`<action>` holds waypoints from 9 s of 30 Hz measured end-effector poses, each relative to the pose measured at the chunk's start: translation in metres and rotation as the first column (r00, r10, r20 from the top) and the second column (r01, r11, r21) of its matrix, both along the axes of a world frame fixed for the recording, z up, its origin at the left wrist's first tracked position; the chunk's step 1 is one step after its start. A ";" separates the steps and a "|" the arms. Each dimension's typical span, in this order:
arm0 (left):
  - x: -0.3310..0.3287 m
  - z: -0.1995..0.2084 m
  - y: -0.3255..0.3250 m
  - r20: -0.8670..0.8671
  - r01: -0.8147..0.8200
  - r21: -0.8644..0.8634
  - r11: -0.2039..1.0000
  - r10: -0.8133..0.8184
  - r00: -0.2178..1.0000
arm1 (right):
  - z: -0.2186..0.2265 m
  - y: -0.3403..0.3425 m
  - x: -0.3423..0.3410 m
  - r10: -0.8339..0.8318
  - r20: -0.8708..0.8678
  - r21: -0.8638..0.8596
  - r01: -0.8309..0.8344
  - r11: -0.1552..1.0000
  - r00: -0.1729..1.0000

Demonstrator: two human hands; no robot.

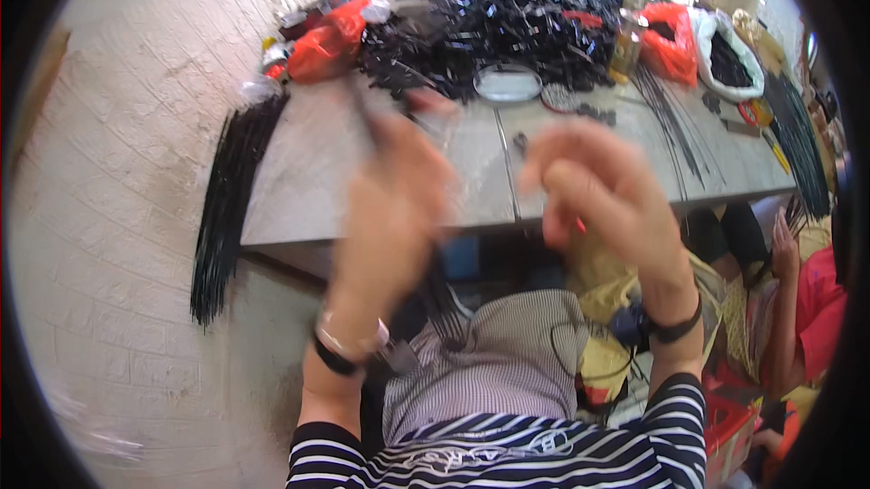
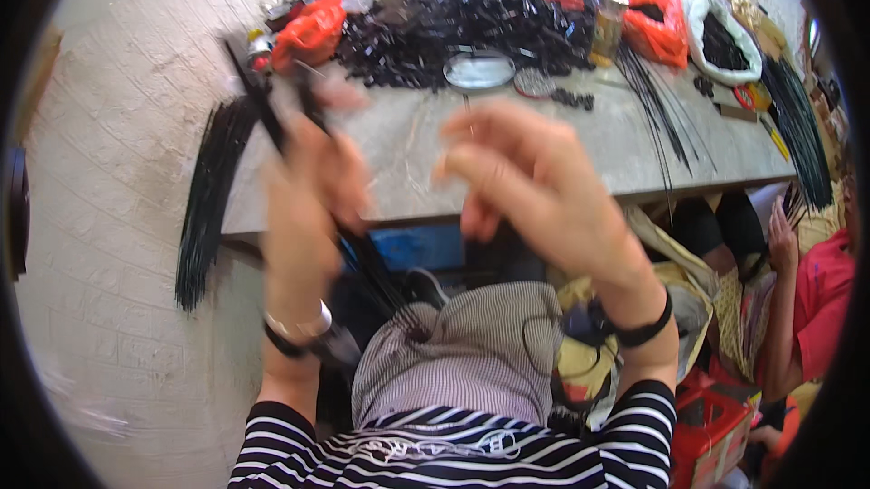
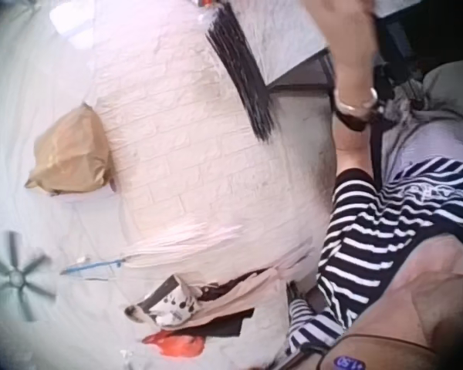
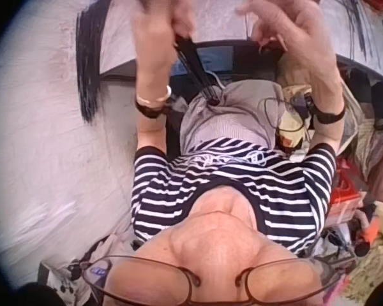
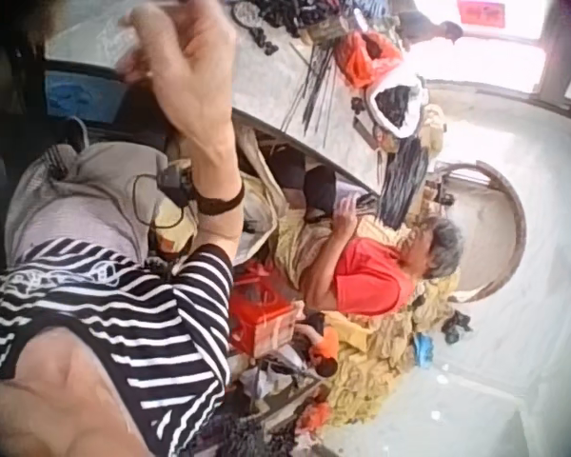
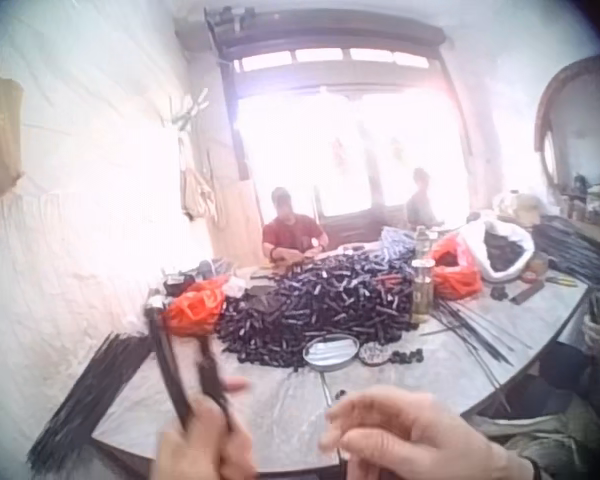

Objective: Manually assembling umbrella ribs and components at a production table.

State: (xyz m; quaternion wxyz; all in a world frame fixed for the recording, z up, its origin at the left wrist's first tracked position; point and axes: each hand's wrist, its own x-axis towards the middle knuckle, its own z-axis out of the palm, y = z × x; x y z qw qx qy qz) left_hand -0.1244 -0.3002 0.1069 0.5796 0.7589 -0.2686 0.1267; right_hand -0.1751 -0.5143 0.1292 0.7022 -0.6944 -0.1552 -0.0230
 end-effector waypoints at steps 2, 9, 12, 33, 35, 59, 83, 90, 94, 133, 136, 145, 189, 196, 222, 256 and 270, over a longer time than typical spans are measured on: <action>0.048 0.032 0.034 -0.367 -0.316 -0.602 0.734 0.097 0.925 | -0.018 -0.021 0.016 -0.132 0.109 -0.037 0.137 0.990 0.985; 0.078 0.005 0.109 -0.408 -0.353 -0.743 0.569 0.033 0.912 | -0.109 -0.058 0.061 -0.237 0.272 -0.799 0.356 0.486 0.933; 0.065 0.018 0.097 -0.504 -0.236 -0.445 0.864 -0.024 0.864 | -0.134 -0.052 0.063 -0.260 0.411 -0.860 0.466 0.209 0.874; 0.061 -0.056 0.029 -0.261 0.106 -0.408 0.907 -0.227 0.938 | -0.096 -0.027 0.025 0.071 -0.293 -0.209 -0.137 0.968 0.953; 0.053 -0.065 0.021 -0.236 0.159 -0.365 0.917 -0.257 0.937 | -0.099 -0.012 0.019 0.133 -0.063 -0.371 -0.147 0.917 0.989; 0.034 -0.083 0.025 -0.316 0.120 -0.463 0.878 -0.290 0.903 | -0.083 0.029 0.010 -0.011 0.463 -0.766 0.406 0.499 0.887; 0.033 -0.083 0.016 -0.282 0.175 -0.445 0.878 -0.323 0.903 | -0.086 0.019 0.006 -0.019 0.515 -0.748 0.460 0.479 0.857; 0.031 -0.081 0.014 -0.276 0.175 -0.475 0.862 -0.335 0.901 | -0.086 0.018 0.002 -0.003 0.496 -0.775 0.444 0.450 0.869; 0.030 -0.081 0.015 -0.288 0.177 -0.489 0.854 -0.350 0.891 | -0.076 0.020 0.001 -0.039 0.427 -0.792 0.394 0.466 0.904; 0.034 -0.092 0.012 -0.199 0.214 -0.407 0.888 -0.315 0.928 | -0.100 0.009 -0.004 0.054 -0.011 -0.449 -0.053 0.892 0.998; 0.033 -0.099 0.014 -0.265 0.122 -0.400 0.908 -0.242 0.933 | -0.092 0.013 -0.003 -0.088 0.394 -0.598 0.328 0.731 0.915; 0.038 -0.101 0.013 -0.243 0.149 -0.421 0.895 -0.269 0.932 | -0.090 0.013 -0.018 -0.018 0.039 -0.566 0.037 0.823 0.999; 0.041 -0.114 0.022 -0.151 0.337 -0.518 0.786 -0.472 0.868 | -0.079 0.024 -0.031 0.575 -0.452 0.492 -0.347 0.798 0.682; 0.039 -0.116 0.018 -0.194 0.264 -0.606 0.751 -0.461 0.866 | -0.070 0.028 -0.032 0.527 -0.538 0.425 -0.329 0.843 0.657; 0.064 -0.124 0.030 -0.405 0.078 -0.662 0.746 -0.443 0.800 | -0.134 -0.037 0.083 -0.102 0.285 -0.898 0.303 0.319 0.953; 0.068 -0.148 0.033 -0.400 0.070 -0.663 0.746 -0.431 0.809 | -0.126 -0.145 0.231 -0.568 -0.145 -0.327 0.502 0.800 0.810; 0.035 -0.134 0.057 -0.318 0.025 -0.730 0.683 -0.371 0.873 | -0.112 -0.120 0.148 -0.325 -0.400 0.050 0.374 0.926 0.857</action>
